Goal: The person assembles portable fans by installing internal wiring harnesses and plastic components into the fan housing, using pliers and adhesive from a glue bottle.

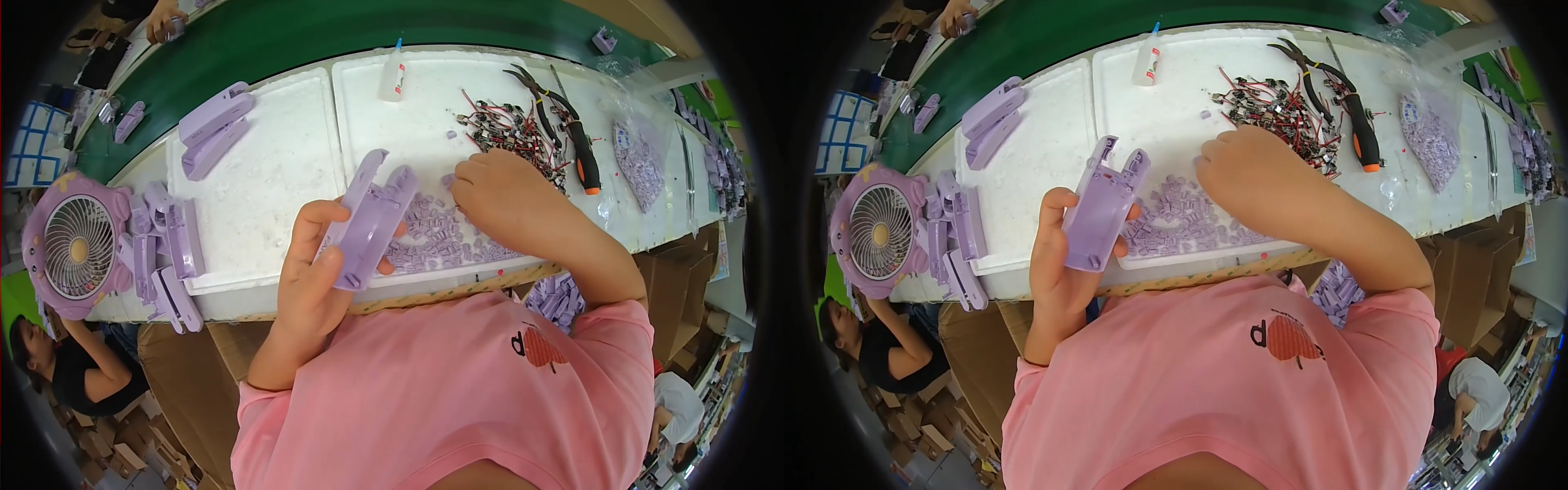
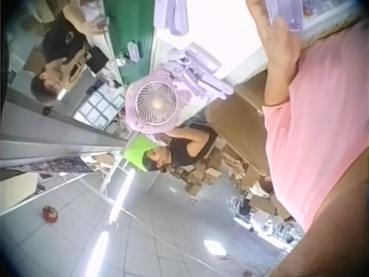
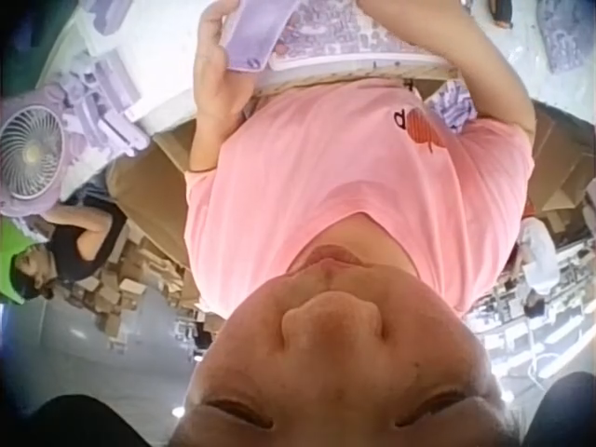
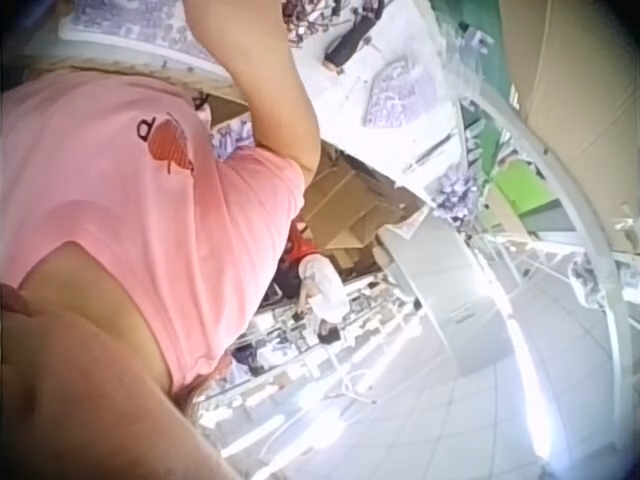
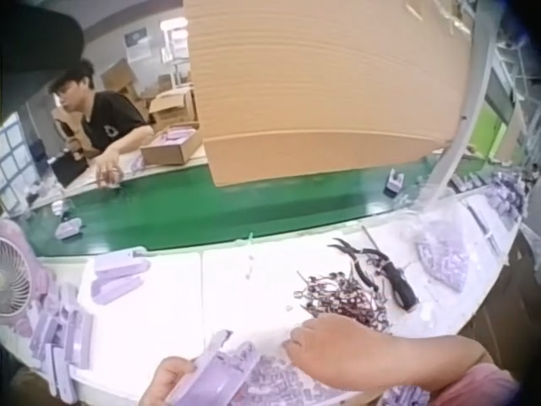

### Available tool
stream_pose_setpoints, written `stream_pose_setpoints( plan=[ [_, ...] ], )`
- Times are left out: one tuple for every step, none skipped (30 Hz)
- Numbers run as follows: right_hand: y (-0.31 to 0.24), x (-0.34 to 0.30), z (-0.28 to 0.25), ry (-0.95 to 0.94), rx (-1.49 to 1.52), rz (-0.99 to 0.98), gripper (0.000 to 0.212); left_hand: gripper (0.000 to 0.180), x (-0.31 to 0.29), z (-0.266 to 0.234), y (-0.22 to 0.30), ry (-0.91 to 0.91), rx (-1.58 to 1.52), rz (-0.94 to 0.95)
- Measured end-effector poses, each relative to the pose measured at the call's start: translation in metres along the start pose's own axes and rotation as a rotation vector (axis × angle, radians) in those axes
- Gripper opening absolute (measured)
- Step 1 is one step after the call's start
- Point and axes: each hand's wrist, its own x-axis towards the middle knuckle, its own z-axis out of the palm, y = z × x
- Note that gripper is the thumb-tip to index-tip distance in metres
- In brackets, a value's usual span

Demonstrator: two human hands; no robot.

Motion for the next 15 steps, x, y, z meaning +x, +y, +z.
stream_pose_setpoints(
  plan=[
    [0.001, 0.002, -0.001, 0.001, 0.033, 0.033, 0.010, 0.035, 0.000, -0.001, 0.000, 0.005, 0.016, 0.005],
    [0.001, 0.004, -0.002, 0.003, 0.065, 0.066, 0.008, 0.035, 0.000, 0.000, 0.000, 0.005, 0.017, 0.007],
    [0.000, 0.005, -0.008, 0.004, 0.064, 0.065, 0.008, 0.028, 0.000, 0.002, 0.000, 0.030, 0.072, 0.010],
    [-0.003, 0.007, -0.017, 0.085, 0.357, 0.154, 0.006, 0.022, 0.000, 0.004, 0.000, 0.061, 0.127, 0.017],
    [-0.006, 0.009, -0.024, 0.163, 0.651, 0.243, 0.005, 0.022, 0.000, 0.006, 0.000, 0.067, 0.128, 0.022],
    [-0.009, 0.011, -0.028, 0.160, 0.652, 0.235, 0.005, 0.018, 0.001, 0.009, 0.001, 0.105, 0.219, 0.021],
    [-0.012, 0.013, -0.031, 0.156, 0.893, 0.313, 0.005, 0.014, 0.003, 0.011, 0.001, 0.134, 0.309, 0.017],
    [-0.016, 0.014, -0.033, 0.149, 1.136, 0.391, 0.005, 0.014, 0.005, 0.014, 0.001, 0.133, 0.309, 0.018],
    [-0.019, 0.016, -0.033, 0.150, 1.134, 0.390, 0.005, 0.015, 0.007, 0.016, 0.000, 0.133, 0.381, 0.021],
    [-0.023, 0.018, -0.031, 0.176, 1.257, 0.325, 0.005, 0.015, 0.009, 0.018, -0.001, 0.134, 0.454, 0.025],
    [-0.026, 0.019, -0.029, 0.201, 1.378, 0.257, 0.006, 0.015, 0.010, 0.020, 0.000, 0.136, 0.455, 0.027],
    [-0.028, 0.019, -0.028, 0.200, 1.378, 0.254, 0.006, 0.017, 0.011, 0.022, 0.000, 0.143, 0.547, 0.022],
    [-0.030, 0.019, -0.027, 0.232, 1.363, 0.212, 0.006, 0.019, 0.012, 0.023, 0.000, 0.149, 0.638, 0.015],
    [-0.031, 0.019, -0.025, 0.263, 1.348, 0.170, 0.007, 0.019, 0.012, 0.023, 0.000, 0.151, 0.638, 0.016],
    [-0.031, 0.018, -0.023, 0.256, 1.350, 0.147, 0.008, 0.020, 0.013, 0.022, -0.002, 0.141, 0.658, 0.030]
  ],
)
